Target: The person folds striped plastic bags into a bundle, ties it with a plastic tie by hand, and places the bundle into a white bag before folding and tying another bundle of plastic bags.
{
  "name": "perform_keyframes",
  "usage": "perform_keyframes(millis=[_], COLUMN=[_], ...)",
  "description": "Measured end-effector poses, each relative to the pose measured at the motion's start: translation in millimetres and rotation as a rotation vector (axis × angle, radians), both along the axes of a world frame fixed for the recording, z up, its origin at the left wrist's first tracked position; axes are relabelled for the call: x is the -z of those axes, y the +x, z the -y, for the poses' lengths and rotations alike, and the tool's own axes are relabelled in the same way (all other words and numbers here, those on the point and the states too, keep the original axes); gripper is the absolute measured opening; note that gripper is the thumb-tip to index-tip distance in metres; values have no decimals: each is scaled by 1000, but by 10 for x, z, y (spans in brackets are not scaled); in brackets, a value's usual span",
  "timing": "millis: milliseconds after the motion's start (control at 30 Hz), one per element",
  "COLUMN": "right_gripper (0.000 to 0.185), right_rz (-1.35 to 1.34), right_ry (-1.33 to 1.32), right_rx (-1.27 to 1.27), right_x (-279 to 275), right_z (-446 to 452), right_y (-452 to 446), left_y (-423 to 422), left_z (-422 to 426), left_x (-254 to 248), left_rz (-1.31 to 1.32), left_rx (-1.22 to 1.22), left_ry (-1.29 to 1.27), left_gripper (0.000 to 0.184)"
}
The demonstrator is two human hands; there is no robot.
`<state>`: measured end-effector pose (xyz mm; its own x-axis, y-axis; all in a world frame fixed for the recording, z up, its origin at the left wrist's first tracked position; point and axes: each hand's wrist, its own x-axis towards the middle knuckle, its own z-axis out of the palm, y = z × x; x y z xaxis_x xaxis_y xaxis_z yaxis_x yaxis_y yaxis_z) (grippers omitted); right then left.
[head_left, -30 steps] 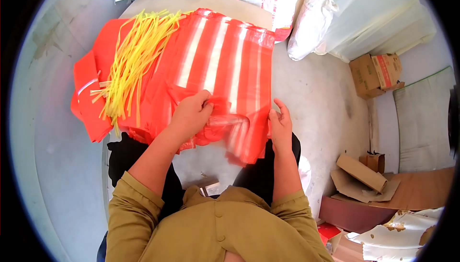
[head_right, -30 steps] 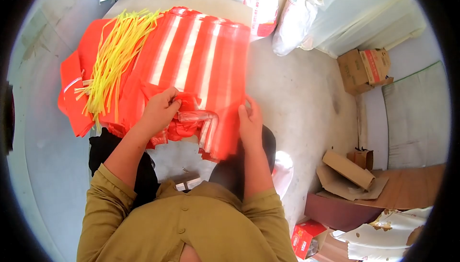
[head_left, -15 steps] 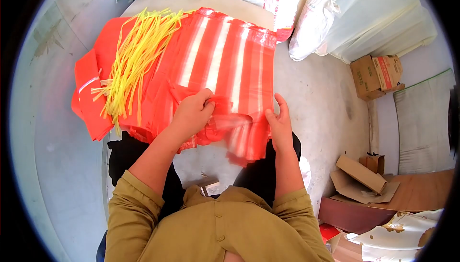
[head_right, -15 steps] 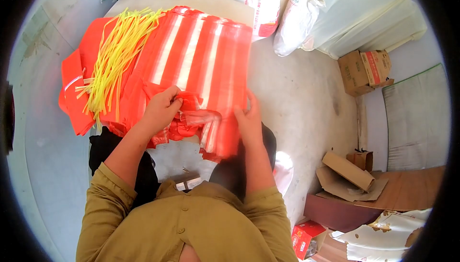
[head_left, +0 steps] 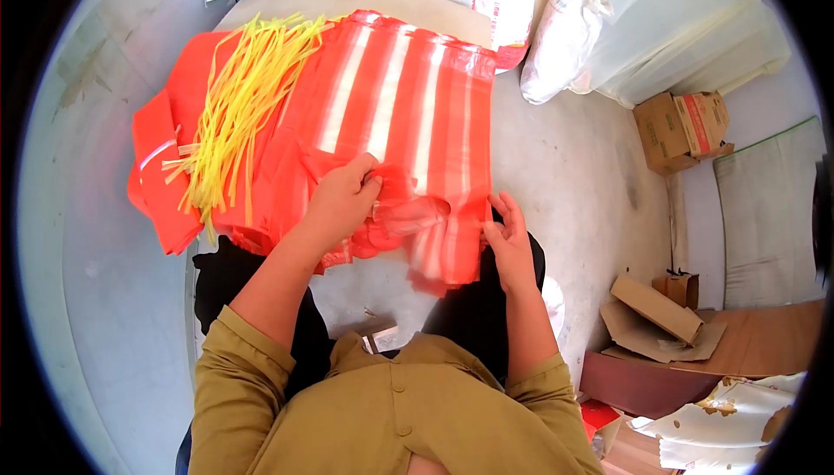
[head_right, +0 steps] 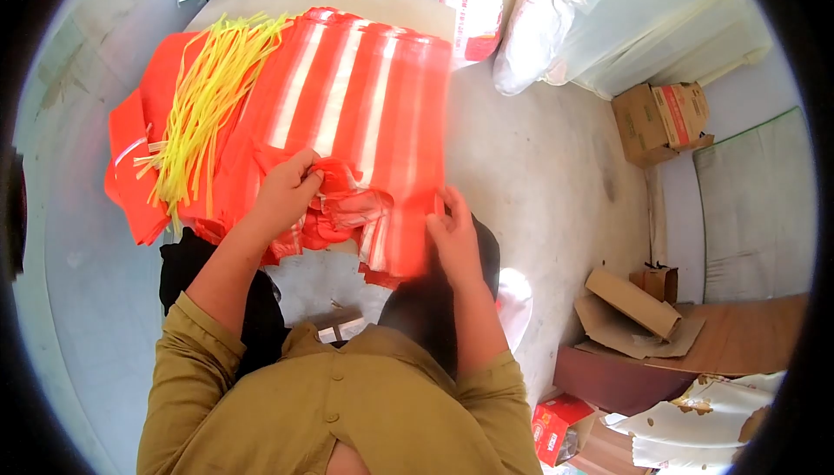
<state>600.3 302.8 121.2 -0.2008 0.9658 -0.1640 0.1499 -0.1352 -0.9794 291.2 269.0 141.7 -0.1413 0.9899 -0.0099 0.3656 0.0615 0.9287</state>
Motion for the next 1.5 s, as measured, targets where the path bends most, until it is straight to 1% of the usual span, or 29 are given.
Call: perform_keyframes(millis=[67, 167, 267, 400, 500, 700, 800, 933, 967, 1067, 1200, 1233, 1333, 1433, 1500], right_gripper=[66, 64, 61, 62, 67, 77, 80, 79, 79, 79, 85, 82, 63, 42, 31], right_rz=[79, 133, 49, -24, -171, -29, -210, -53, -52, 76, 335, 406, 518, 532, 465], right_ry=[-13, 0, -55, -46, -51, -108, -82, -60, -90, -51, 178, 205, 349, 444, 354], right_rx=[-1, 61, 111, 121, 100, -16, -33, -38, -11, -52, -117, -90, -94, -162, -141], right_x=[-106, -109, -161, -156, -177, -245, -219, -55, -42, -26, 191, 151, 229, 194, 47], right_z=[-156, -375, -503, -595, -508, -158, 87, 271, 334, 455, 565, 601, 620, 621, 660], right_y=[-115, -242, -308, -339, -382, -167, -125, 19, 20, 12, 28, -11, -23, -22, -49], left_y=[-2, -15, -22, -34, -38, -36, -16, -12, -11, -16, -12, -14, -19, -17, -18], left_z=[11, 4, 5, -12, -23, -31, -17, -4, -1, -2, 8, 5, -5, -15, -18], left_x=[-58, -26, -65, -41, -40, 32, -16, -8, -8, 17, -19, -11, 12, 29, 40], left_rz=[24, 34, 30, 41, 25, -9, -40, -22, -5, -50, -53, -56, -76, -84, -79], left_rx=[8, 10, 15, 16, 13, 2, 0, 1, 2, 4, 7, 9, 13, 14, 16], left_ry=[-25, -22, -60, -68, -73, -45, -53, -51, -50, -30, -25, -23, -27, -31, -24], left_gripper=[16, 16, 16, 17, 18, 19, 20, 19, 19, 18, 18, 18, 18, 18, 18])
